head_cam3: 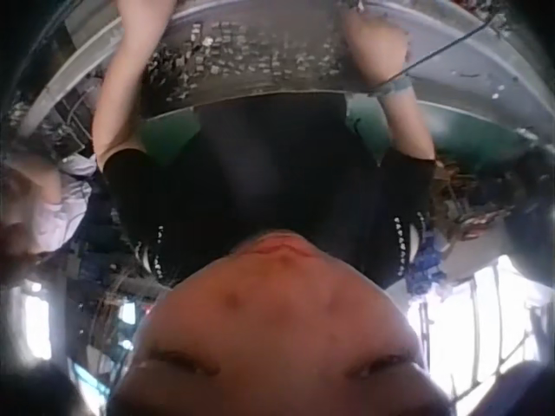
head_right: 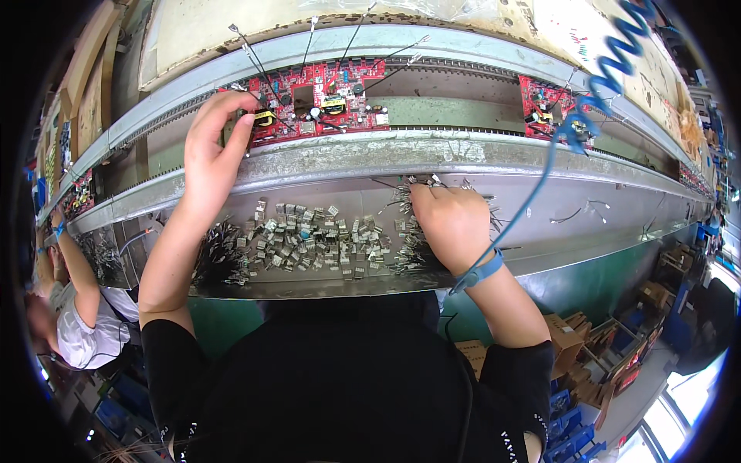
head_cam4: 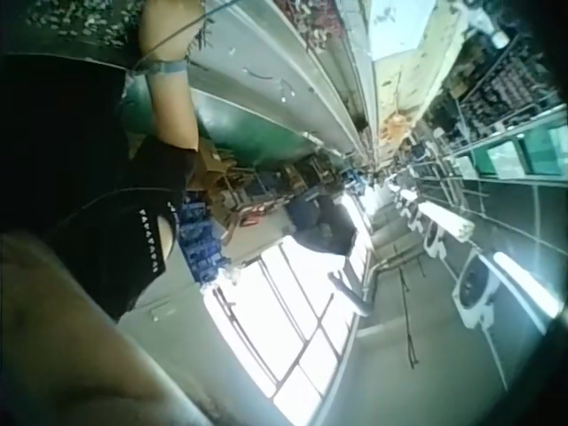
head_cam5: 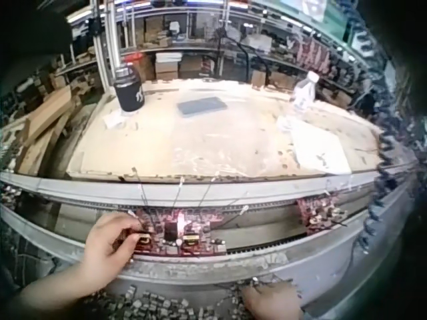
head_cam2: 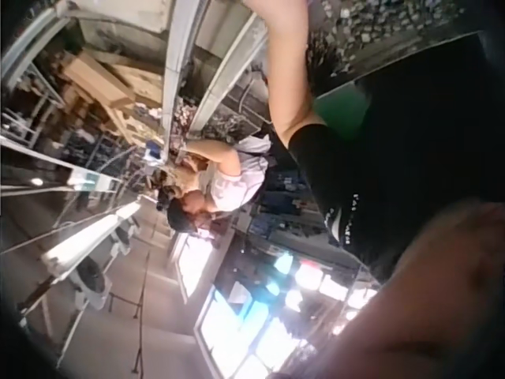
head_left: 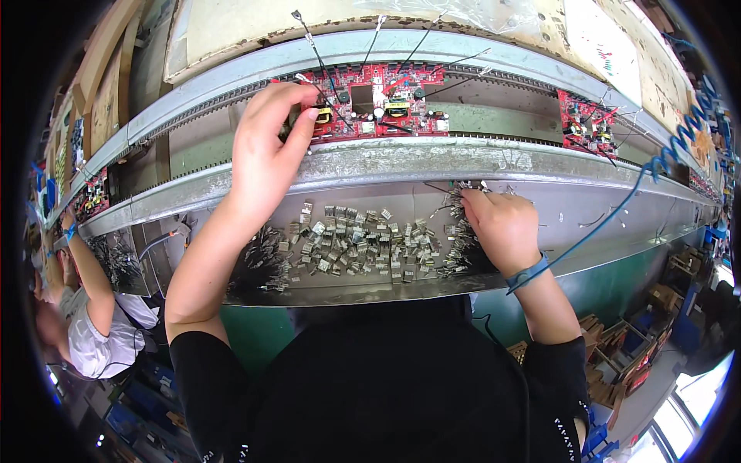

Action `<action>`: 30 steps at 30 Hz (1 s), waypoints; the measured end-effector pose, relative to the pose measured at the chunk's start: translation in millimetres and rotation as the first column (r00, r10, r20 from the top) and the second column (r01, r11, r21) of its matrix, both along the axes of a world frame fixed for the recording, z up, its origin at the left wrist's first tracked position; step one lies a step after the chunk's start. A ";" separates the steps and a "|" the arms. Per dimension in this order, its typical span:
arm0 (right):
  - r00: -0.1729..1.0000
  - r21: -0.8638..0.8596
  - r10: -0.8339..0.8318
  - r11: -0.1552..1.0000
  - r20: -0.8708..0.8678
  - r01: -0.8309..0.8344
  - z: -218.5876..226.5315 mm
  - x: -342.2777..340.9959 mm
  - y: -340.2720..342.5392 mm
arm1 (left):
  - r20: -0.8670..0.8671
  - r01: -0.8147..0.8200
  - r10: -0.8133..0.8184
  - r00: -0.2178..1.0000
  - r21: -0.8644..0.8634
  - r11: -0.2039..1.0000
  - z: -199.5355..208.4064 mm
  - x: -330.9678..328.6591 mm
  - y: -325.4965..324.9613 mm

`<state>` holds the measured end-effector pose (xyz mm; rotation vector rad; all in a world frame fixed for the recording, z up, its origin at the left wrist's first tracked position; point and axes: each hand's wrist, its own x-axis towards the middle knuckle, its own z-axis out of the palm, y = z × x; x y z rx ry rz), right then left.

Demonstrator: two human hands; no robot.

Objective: The person positions circuit boards along an assembly line track, picks up wires and metal connectors from a tray, and attaches them to the circuit boards by hand.

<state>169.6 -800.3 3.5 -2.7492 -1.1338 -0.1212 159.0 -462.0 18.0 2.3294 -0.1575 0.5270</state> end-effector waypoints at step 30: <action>0.941 0.178 0.061 0.976 0.334 -0.126 53.3 80.5 48.6 | 0.144 -0.121 0.072 0.987 0.364 0.924 -9.6 -40.4 19.4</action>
